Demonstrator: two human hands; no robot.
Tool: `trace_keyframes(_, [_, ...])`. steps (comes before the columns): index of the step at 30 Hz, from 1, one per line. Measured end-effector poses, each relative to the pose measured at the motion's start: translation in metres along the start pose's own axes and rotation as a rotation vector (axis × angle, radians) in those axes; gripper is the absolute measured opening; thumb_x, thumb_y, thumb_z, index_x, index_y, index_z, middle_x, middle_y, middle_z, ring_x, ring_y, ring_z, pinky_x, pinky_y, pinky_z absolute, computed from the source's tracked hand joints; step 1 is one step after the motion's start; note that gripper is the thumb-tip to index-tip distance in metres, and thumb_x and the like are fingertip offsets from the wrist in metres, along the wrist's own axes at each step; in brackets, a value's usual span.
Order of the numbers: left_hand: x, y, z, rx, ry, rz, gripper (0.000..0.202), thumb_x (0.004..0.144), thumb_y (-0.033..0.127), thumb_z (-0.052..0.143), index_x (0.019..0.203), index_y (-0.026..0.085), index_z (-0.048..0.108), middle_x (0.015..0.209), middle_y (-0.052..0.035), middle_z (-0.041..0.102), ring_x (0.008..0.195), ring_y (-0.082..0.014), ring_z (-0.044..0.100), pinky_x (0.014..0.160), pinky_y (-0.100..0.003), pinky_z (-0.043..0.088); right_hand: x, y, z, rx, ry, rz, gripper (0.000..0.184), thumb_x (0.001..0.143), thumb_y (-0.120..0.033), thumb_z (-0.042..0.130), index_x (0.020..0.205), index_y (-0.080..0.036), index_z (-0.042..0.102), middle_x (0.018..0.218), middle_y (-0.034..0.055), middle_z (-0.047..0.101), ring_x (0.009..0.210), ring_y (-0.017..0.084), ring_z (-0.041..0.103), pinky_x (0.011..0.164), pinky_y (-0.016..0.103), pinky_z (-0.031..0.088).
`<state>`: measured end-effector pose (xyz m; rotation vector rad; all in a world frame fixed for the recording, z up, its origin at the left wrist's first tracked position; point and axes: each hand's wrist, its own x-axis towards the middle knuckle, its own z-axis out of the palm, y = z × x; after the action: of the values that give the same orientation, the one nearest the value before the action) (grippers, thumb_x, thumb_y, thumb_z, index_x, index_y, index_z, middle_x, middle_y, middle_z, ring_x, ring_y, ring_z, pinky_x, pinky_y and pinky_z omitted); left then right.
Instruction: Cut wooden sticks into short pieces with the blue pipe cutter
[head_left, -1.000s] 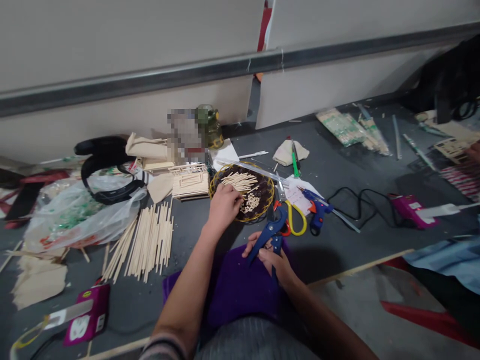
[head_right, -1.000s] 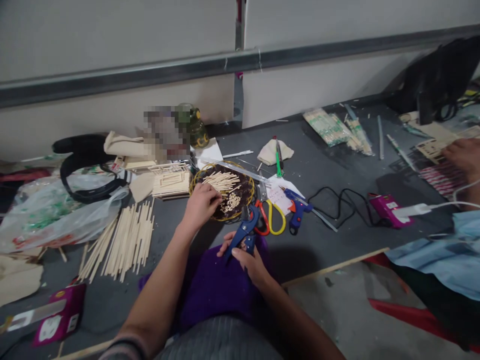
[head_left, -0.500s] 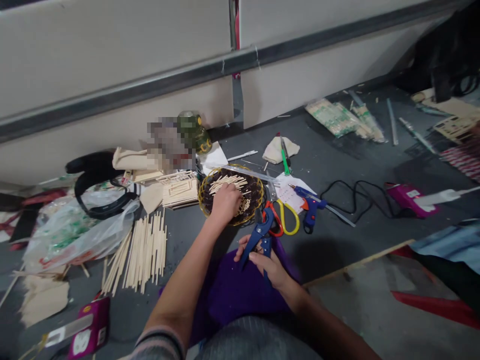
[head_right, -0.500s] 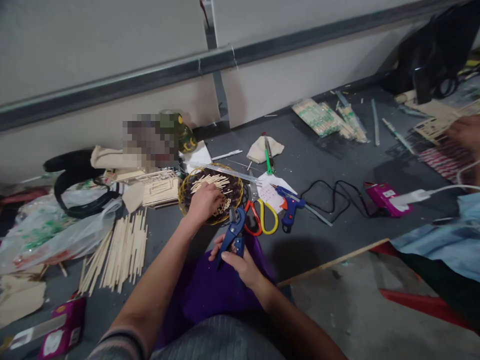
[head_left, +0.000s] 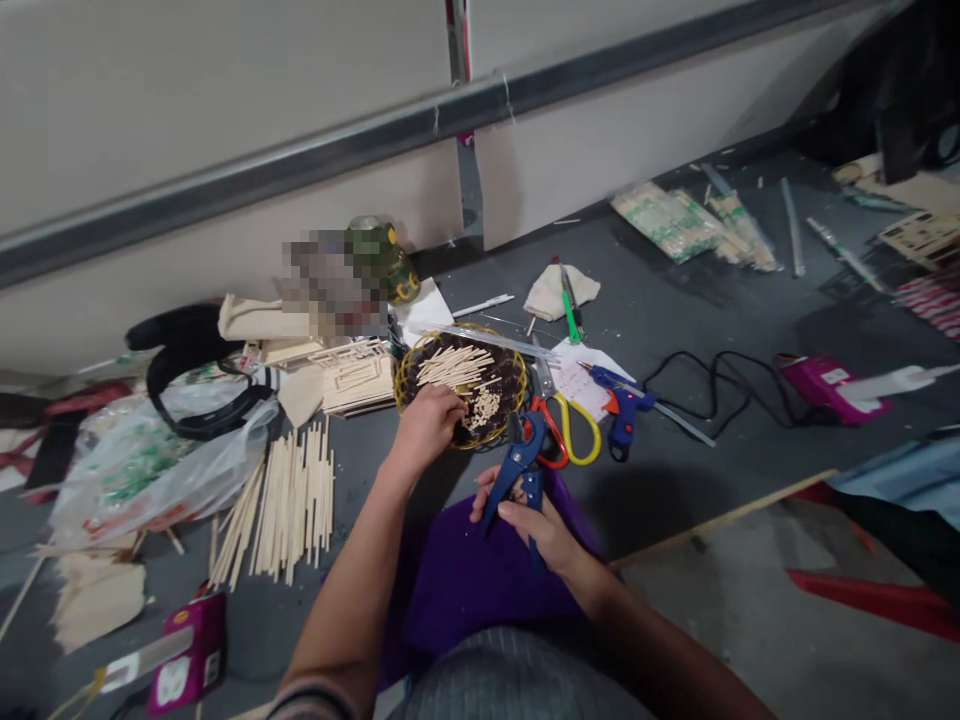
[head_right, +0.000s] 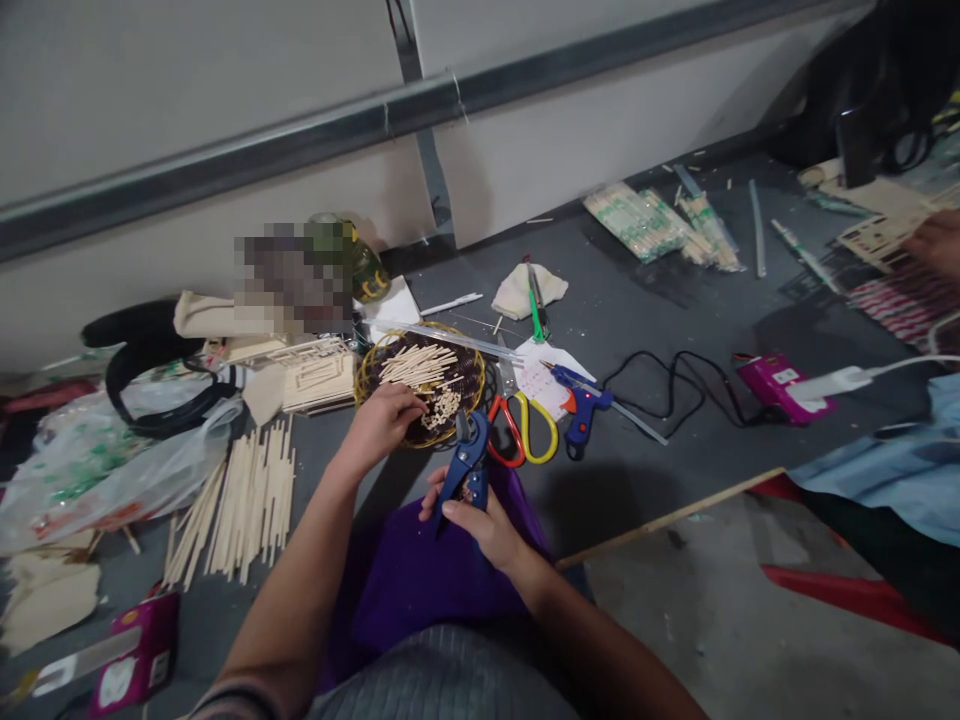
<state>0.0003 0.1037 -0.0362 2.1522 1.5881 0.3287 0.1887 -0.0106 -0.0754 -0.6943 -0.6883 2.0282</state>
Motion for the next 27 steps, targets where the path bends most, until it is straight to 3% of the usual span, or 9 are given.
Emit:
trace_keyframes(5, [0.002, -0.005, -0.005, 0.181, 0.047, -0.062, 0.029, 0.086, 0.01, 0.048, 0.098, 0.019, 0.072, 0.098, -0.0093, 0.068, 0.099, -0.0264, 0.056, 0.089, -0.038, 0.044, -0.002, 0.0, 0.001, 0.003, 0.017, 0.014, 0.032, 0.08, -0.032, 0.068, 0.109, -0.021, 0.06, 0.093, 0.0047, 0.069, 0.084, 0.021, 0.066, 0.083, 0.038, 0.05])
trace_keyframes(11, [0.011, -0.007, -0.003, 0.309, 0.024, -0.077, 0.02, 0.084, 0.012, 0.053, 0.089, 0.019, 0.071, 0.096, -0.0122, 0.066, 0.1, -0.0303, 0.055, 0.085, -0.041, 0.045, -0.002, 0.0, 0.002, 0.002, 0.01, 0.007, 0.032, 0.081, -0.031, 0.067, 0.11, -0.021, 0.061, 0.092, 0.0046, 0.069, 0.083, 0.02, 0.066, 0.085, 0.038, 0.049])
trace_keyframes(16, [0.013, -0.009, -0.003, 0.308, 0.06, -0.099, 0.017, 0.086, 0.013, 0.052, 0.08, 0.02, 0.066, 0.093, -0.0115, 0.067, 0.097, -0.0293, 0.055, 0.081, -0.039, 0.044, -0.001, 0.002, 0.0, -0.005, 0.017, 0.008, 0.033, 0.081, -0.032, 0.068, 0.111, -0.021, 0.061, 0.092, 0.0051, 0.069, 0.084, 0.021, 0.066, 0.084, 0.039, 0.05])
trace_keyframes(21, [0.01, -0.017, -0.017, 0.226, 0.187, -0.191, 0.013, 0.087, 0.017, 0.051, 0.083, 0.021, 0.063, 0.088, -0.008, 0.068, 0.091, -0.0259, 0.058, 0.078, -0.036, 0.043, -0.001, 0.004, -0.003, -0.018, 0.001, -0.001, 0.034, 0.081, -0.032, 0.068, 0.111, -0.021, 0.06, 0.093, 0.0056, 0.069, 0.084, 0.022, 0.066, 0.084, 0.04, 0.05])
trace_keyframes(27, [0.022, -0.016, -0.026, 0.259, 0.227, -0.243, 0.013, 0.088, 0.019, 0.051, 0.085, 0.022, 0.064, 0.093, -0.0082, 0.068, 0.094, -0.026, 0.058, 0.076, -0.034, 0.041, 0.0, 0.006, -0.007, -0.03, -0.001, 0.014, 0.032, 0.082, -0.031, 0.066, 0.112, -0.021, 0.06, 0.093, 0.0051, 0.069, 0.085, 0.021, 0.066, 0.082, 0.037, 0.049])
